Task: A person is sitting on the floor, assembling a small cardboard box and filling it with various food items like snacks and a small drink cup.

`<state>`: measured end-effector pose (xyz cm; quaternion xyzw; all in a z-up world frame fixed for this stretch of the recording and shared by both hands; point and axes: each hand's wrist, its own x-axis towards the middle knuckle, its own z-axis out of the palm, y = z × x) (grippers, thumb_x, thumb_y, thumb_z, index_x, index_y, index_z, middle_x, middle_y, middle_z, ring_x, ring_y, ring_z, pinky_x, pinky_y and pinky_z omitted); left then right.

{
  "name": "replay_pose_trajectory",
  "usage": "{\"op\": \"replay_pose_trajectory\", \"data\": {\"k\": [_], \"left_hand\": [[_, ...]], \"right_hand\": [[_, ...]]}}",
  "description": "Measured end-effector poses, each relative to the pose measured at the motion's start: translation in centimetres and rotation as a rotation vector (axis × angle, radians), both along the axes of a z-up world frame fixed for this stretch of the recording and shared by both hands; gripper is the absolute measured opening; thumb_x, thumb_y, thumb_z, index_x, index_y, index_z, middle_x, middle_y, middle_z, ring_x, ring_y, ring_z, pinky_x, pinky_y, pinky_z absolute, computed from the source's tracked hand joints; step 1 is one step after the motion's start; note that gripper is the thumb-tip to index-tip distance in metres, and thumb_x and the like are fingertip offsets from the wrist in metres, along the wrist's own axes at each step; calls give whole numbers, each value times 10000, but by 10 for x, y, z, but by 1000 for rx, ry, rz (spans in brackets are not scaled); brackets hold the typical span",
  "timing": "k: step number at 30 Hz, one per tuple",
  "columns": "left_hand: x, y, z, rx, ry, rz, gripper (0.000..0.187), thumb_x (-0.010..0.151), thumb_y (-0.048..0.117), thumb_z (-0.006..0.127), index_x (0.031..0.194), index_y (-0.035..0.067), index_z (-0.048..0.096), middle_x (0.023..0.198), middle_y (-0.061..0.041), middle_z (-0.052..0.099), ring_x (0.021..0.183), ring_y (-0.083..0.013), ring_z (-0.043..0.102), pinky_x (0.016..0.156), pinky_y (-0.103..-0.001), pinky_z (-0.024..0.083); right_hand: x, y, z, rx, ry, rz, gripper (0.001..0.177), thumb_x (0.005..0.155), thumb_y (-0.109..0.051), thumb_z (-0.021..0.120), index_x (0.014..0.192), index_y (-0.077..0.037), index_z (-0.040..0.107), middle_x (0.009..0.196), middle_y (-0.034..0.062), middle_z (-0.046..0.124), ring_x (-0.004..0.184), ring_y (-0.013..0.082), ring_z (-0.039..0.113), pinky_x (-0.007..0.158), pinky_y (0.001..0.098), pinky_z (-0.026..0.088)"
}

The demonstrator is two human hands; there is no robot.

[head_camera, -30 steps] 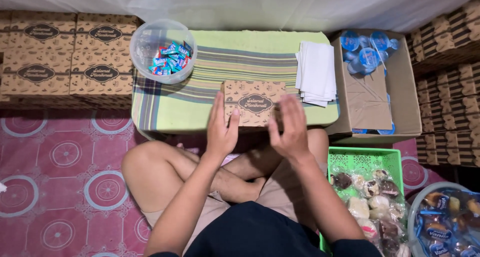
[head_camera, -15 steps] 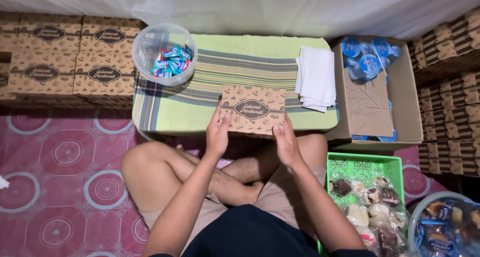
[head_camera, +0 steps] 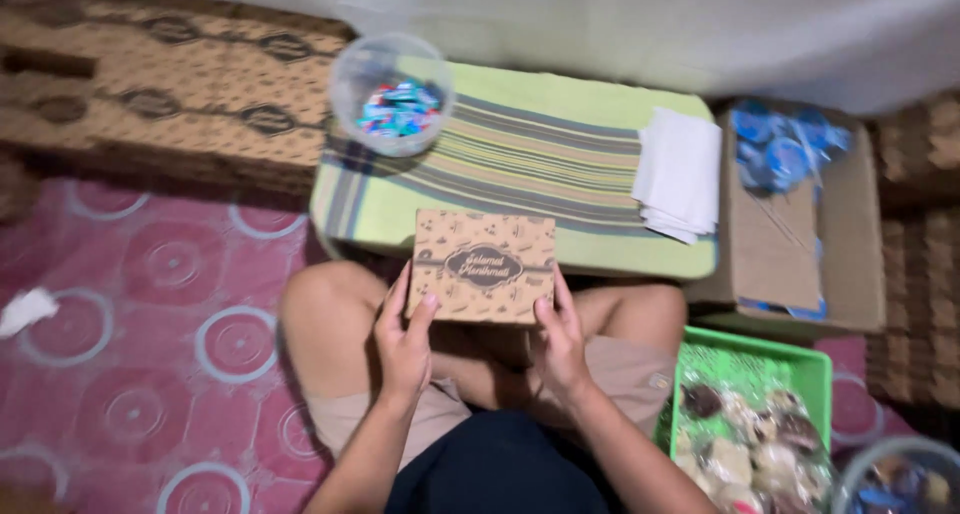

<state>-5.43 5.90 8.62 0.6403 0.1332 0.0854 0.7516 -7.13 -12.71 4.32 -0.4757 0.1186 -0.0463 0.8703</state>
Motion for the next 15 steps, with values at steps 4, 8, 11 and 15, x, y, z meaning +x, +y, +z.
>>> {"op": "replay_pose_trajectory", "data": {"k": [4,8,11,15], "left_hand": [[-9,67,-31,-318,63,422,313,959,49,666,1270,81,675,1207,-68,649,1092,-127,588,980,-293,510],[3,192,-72,-293,-22,745,106,980,132,710,941,222,751,973,63,690,896,-32,609,724,-175,512],[20,316,-64,-269,-229,637,38,983,109,623,988,97,659,958,-7,660,809,-96,612,606,-190,478],[62,427,-33,-209,-188,685,176,977,173,659,1139,115,620,1084,3,644,852,-73,637,579,-166,493]], "right_hand": [[2,27,-10,-291,-230,326,849,961,-300,621,1650,-69,182,1679,164,217,1436,302,401,1138,474,409],[4,42,-32,-773,-332,551,822,932,-393,667,1591,-28,338,1630,211,279,1489,422,317,1173,569,333],[-18,45,-51,-1017,-360,607,691,939,-189,627,1533,14,338,1594,202,360,1454,346,395,1180,444,332],[-36,49,-89,-1114,-252,663,674,908,-285,683,1479,-11,452,1576,222,384,1442,379,410,1164,464,348]]}}
